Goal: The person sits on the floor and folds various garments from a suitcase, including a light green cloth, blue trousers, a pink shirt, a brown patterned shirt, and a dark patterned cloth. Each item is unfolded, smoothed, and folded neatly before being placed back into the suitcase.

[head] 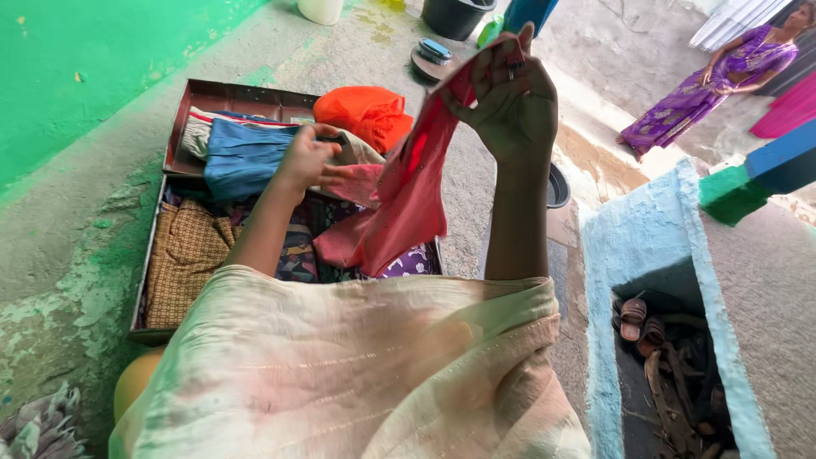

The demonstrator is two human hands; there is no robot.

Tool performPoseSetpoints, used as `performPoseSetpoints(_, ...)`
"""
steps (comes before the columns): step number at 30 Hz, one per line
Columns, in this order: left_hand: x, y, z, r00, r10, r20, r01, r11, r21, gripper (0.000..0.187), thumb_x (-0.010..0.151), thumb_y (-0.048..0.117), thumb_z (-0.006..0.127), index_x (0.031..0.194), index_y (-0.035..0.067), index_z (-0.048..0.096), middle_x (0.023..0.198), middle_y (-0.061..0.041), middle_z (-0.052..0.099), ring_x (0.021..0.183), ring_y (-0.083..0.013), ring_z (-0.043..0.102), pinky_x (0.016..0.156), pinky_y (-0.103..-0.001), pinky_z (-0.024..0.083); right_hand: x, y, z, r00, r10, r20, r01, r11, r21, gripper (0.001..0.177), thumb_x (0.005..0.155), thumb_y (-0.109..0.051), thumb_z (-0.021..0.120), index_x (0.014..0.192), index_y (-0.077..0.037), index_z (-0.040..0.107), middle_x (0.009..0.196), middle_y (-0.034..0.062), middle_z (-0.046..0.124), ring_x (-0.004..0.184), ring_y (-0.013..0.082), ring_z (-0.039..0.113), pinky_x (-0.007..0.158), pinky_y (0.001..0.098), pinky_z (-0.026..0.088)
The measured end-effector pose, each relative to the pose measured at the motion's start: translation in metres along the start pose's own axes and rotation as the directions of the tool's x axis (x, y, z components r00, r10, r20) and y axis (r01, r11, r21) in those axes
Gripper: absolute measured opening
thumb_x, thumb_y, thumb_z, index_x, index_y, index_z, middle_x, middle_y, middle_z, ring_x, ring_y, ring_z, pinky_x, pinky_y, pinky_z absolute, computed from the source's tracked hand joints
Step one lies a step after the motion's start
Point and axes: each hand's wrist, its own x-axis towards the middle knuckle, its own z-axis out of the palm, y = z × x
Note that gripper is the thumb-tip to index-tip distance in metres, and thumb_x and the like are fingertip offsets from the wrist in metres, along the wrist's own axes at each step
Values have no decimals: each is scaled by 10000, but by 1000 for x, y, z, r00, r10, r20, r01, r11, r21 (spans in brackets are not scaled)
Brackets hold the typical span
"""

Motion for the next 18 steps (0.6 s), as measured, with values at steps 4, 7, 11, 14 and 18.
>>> performPoseSetpoints(4,-25,-24,25,936,-199,289,130,962,242,761,796,37,725,1425,256,356,1079,-81,620,816,-275,712,590,-415,599,1,3,13,999,-11,41,16,992,-128,227,1124,-221,499,1319,-284,596,1110,-103,575,1127,120,585,1047,647,431)
performPoseSetpoints(7,-37,-59,47,961,-75,268,66,997,42,661,877,179,668,1463,201,363,1120,-84,602,890,-268,695,679,-445,576,-3,15,21,987,74,143,-47,981,-187,271,1118,-196,521,1358,-285,612,1077,-104,566,1065,84,570,1056,645,352)
performPoseSetpoints(11,-33,-61,57,992,-123,-28,101,905,-414,608,967,441,540,1480,171,360,1047,-70,570,846,-270,697,690,-485,529,-17,1,4,992,113,59,-113,994,2,137,1081,-250,540,1173,-189,621,1013,-110,610,1070,63,619,1152,686,332)
performPoseSetpoints(14,-22,-20,35,784,519,339,-217,742,-634,547,1045,504,499,1300,32,602,1024,-97,689,971,-245,713,916,-379,594,-22,-21,-31,998,44,-40,-49,991,-123,272,952,-395,584,1075,-167,668,1016,-46,691,1072,126,660,1197,753,360)
performPoseSetpoints(18,18,71,-18,644,743,-182,-745,663,72,368,1135,376,511,1146,20,604,1024,-31,589,967,-182,548,901,-361,512,2,-41,-101,980,-196,28,198,976,-92,173,1028,-272,581,951,-146,672,928,-17,710,1018,147,668,1146,698,445)
